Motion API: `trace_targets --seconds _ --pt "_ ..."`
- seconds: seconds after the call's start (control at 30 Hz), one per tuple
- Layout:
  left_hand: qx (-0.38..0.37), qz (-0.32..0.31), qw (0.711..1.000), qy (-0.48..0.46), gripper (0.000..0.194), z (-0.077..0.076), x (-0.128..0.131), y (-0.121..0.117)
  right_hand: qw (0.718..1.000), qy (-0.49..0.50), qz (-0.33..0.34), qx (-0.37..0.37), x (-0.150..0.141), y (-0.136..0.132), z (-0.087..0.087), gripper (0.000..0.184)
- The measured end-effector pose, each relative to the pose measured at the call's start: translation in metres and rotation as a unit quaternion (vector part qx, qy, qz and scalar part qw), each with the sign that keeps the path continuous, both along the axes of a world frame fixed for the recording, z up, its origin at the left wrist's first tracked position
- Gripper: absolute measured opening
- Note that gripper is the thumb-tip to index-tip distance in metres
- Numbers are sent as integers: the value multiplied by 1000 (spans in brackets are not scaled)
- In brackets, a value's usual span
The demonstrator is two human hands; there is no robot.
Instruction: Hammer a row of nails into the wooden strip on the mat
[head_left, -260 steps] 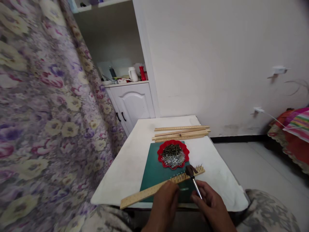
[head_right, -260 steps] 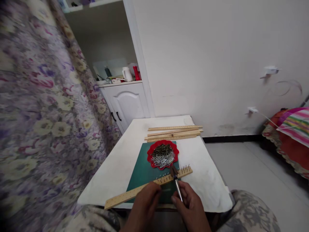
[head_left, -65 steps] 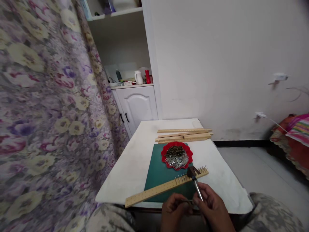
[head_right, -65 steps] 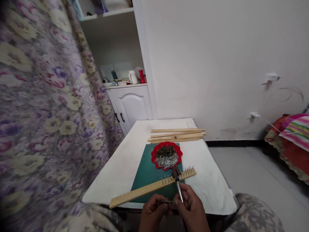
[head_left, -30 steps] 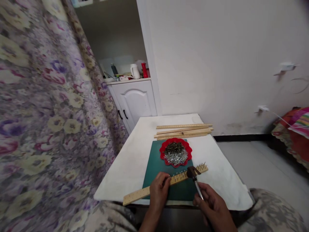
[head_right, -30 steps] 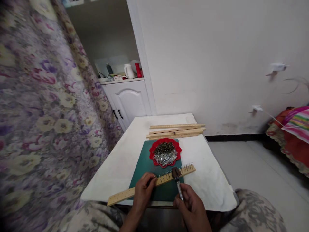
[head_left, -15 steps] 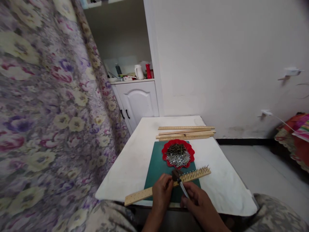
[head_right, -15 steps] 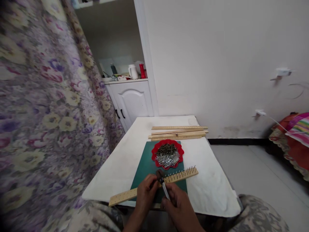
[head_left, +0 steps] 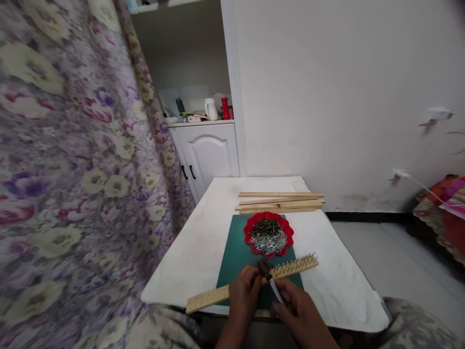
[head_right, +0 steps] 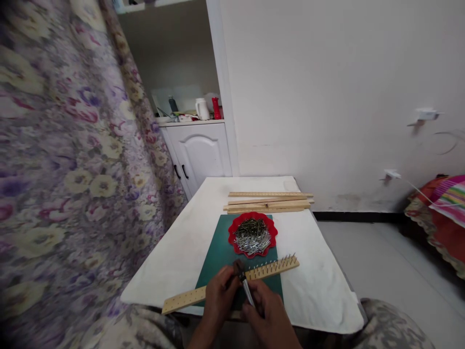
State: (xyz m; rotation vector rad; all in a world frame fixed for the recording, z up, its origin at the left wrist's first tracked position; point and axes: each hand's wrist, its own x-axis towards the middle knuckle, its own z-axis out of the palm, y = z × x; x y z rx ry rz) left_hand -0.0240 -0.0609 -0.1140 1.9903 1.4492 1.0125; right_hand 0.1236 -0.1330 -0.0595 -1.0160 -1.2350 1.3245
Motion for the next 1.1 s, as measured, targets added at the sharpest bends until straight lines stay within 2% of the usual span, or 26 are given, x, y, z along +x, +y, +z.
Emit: trace_targets --seconds 0.13,0.27,0.43,0.53,0.6,0.7,0.77,0.9,1.1 --pt "-5 -6 1000 -3 17 1 2 0 998 55 -38 -19 3 -6 -8 31" --pt "-7 -13 1000 -7 17 2 -1 -2 995 62 -67 -23 14 -14 -20 35" --pt "19 -18 1000 -16 18 20 -9 4 993 61 -93 -30 26 -19 -31 40" --pt "54 -22 997 51 18 38 -6 25 992 65 -101 -35 31 -18 -37 41" --pt "74 -26 986 147 16 48 2 44 991 74 -101 -38 34 -17 -40 42" --pt "61 -11 956 286 13 53 18 71 991 81 -98 -36 37 -15 -43 44" --pt "38 -2 939 343 12 51 26 84 991 78 -100 -37 39 -15 -45 45" --pt "9 2 921 390 13 48 34 95 992 76 -99 -35 43 -13 -45 45" --pt "15 -7 911 413 21 53 33 92 991 86 -94 -35 43 -13 -38 40"
